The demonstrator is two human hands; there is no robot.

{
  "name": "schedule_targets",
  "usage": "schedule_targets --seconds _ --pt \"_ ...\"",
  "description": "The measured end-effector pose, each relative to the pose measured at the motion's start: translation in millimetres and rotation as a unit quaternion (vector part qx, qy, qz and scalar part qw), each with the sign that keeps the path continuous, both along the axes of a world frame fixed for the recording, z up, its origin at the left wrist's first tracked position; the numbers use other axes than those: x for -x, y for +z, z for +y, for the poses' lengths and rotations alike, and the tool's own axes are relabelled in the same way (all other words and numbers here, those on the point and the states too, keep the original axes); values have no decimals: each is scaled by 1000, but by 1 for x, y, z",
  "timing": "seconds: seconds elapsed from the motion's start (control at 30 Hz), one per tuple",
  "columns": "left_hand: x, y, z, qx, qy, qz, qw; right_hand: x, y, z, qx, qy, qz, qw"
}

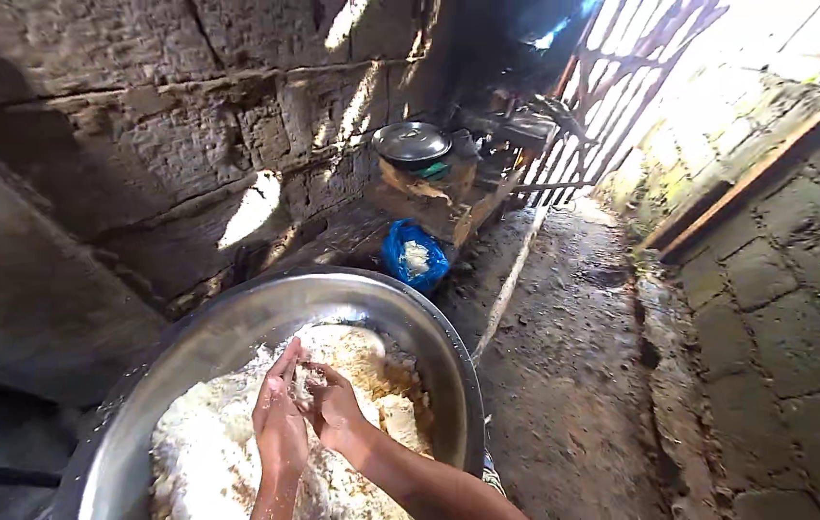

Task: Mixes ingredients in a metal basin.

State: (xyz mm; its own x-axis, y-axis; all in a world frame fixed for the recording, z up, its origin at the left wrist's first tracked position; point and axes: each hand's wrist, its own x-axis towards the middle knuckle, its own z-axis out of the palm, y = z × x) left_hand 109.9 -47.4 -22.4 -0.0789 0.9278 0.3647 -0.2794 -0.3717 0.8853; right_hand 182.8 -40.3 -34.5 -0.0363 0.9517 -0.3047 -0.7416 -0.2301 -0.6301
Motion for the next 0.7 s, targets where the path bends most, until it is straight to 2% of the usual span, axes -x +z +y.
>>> schedule_targets --seconds 0.07,0.23,0.33,0.43,0.5,0.57,0.6,0.67,0.7 --pt "0 2 -3 1 24 -6 1000 -7 -6 1 -29 11 -19 999" --pt "-3 -4 -7 5 122 69 990 -15 1 3 -139 66 -126 980" --pt "-9 -8 -8 30 138 70 988 -7 9 9 -72 30 -151 985" --pt "-15 -17 -5 128 70 23 989 -1 15 16 25 -3 -177 984" --pt "-15 -27 -1 177 55 -41 982 3 10 12 -3 26 -191 981" --pt "-8 -32 7 210 84 -88 970 6 4 1 -120 102 -260 953" --pt "-3 -30 10 222 90 -110 965 4 4 -4 -182 137 -326 918" --pt "4 -20 10 239 79 -143 957 -1 9 -10 -249 141 -426 858" --pt "4 -18 8 235 69 -140 959 -2 9 -8 -264 116 -449 846"
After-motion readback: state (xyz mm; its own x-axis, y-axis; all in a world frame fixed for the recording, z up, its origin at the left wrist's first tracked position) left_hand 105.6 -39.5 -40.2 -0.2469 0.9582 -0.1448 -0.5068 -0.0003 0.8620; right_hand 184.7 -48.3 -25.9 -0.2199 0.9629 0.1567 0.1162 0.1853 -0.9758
